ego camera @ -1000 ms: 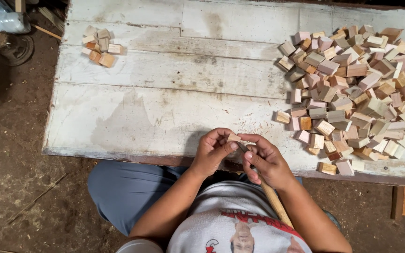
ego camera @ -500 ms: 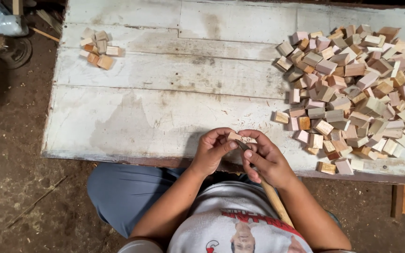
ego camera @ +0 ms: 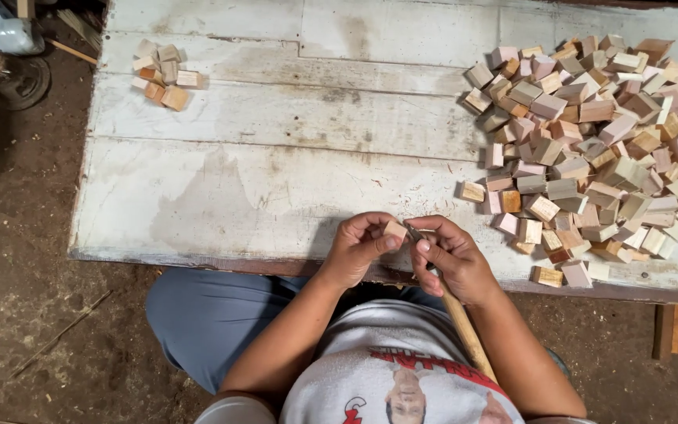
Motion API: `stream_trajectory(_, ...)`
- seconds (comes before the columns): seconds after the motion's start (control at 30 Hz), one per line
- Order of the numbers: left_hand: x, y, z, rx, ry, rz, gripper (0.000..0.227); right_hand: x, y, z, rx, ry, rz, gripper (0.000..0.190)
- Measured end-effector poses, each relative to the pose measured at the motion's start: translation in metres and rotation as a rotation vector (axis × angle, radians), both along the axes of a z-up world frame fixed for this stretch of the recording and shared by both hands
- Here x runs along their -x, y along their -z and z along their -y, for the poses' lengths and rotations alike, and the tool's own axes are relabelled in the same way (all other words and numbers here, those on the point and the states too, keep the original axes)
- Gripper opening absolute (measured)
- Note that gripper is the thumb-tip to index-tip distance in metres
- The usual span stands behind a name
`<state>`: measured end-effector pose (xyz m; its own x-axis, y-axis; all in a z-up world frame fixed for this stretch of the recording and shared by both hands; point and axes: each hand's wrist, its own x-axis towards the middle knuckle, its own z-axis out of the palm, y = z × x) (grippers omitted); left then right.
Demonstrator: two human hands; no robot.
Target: Carving and trimming small wooden blocks using a hand knife in a workshop environment.
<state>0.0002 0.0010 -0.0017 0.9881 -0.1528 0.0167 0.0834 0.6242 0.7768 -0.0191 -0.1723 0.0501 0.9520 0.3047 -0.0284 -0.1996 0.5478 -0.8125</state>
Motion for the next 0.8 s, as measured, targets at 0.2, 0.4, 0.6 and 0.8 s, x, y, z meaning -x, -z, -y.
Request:
stream_trajectory(0.2,0.007,-0.027,0.004,0.115,0.049,-0.104,0.037,0.003,0.007,0.009,0.004,-0.005,-0.032,0.034)
stream_trajectory(0.4,0.003,0.007,-0.001,-0.107,0.01,0.033,0.05,0.002,0.003,0.0,0.022,-0.039,-0.007,0.035)
stream_trajectory(0.6,0.005,-0.011,-0.002,-0.109,-0.061,0.002,0.045,0.003,-0.015,-0.004,0.019,-0.072,0.023,0.05)
stream_trajectory(0.8,0.004,-0.001,-0.009,-0.118,-0.045,0.021,0.038,0.005,-0.007,-0.007,0.11,-0.054,0.062,0.045)
